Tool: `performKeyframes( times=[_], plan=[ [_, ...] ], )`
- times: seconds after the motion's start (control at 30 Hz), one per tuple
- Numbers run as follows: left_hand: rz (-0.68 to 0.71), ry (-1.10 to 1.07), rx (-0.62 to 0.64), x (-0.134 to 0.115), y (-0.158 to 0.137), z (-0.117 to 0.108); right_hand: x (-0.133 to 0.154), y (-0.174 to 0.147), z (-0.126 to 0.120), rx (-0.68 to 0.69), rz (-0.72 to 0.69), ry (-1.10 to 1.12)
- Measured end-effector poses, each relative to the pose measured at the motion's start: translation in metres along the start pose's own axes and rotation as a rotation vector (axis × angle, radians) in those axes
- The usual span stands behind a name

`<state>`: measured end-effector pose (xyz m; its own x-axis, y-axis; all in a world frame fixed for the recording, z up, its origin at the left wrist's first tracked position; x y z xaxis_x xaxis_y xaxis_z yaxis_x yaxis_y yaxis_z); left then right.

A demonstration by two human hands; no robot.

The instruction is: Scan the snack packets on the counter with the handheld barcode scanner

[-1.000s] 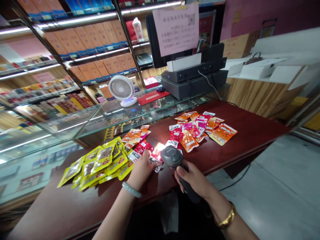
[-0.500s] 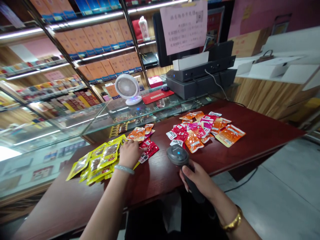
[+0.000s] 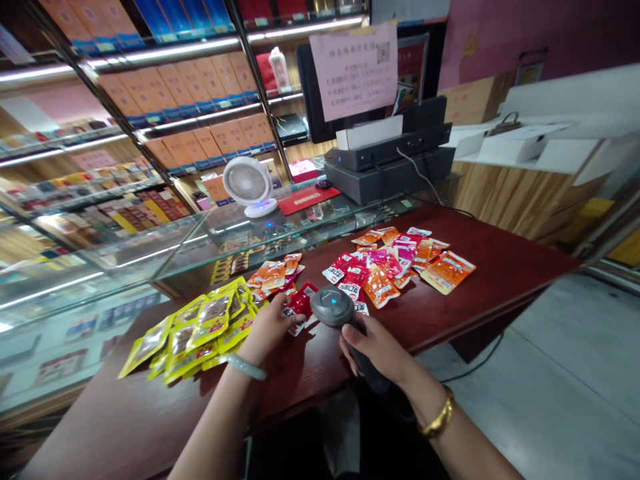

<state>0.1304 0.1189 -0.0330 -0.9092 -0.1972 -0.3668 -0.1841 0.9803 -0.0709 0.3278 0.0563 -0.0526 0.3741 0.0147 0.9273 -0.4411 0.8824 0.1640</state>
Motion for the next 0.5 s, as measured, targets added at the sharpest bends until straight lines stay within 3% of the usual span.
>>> performKeyframes(
  times=[0.2, 0.3, 0.4, 0.5],
  plan=[
    [-0.019, -0.152, 0.0, -0.007, 0.009, 0.009, 0.001, 0.001, -0.005, -0.025, 0.006, 0.005],
    [-0.008, -0.353, 0.003, -0.036, 0.021, 0.017, 0.002, -0.003, -0.011, -0.065, 0.003, -0.019],
    [0.159, -0.505, 0.13, -0.078, 0.024, 0.026, -0.001, -0.007, -0.016, -0.1, 0.008, -0.031],
    [0.268, -0.254, 0.007, -0.084, 0.015, 0.006, -0.004, -0.009, -0.017, -0.095, 0.015, -0.028]
  ],
)
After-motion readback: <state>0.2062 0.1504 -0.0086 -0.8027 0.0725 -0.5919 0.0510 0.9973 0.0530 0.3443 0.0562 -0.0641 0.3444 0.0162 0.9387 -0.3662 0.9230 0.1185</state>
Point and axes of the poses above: each hand's wrist, its own y-axis towards the middle knuckle, its own z-axis out of the palm, x = y × z, the point moved 10 cm from there along y, towards the middle knuckle, and after that the axes turned 11 degrees about -z, right-handed, at the moved point
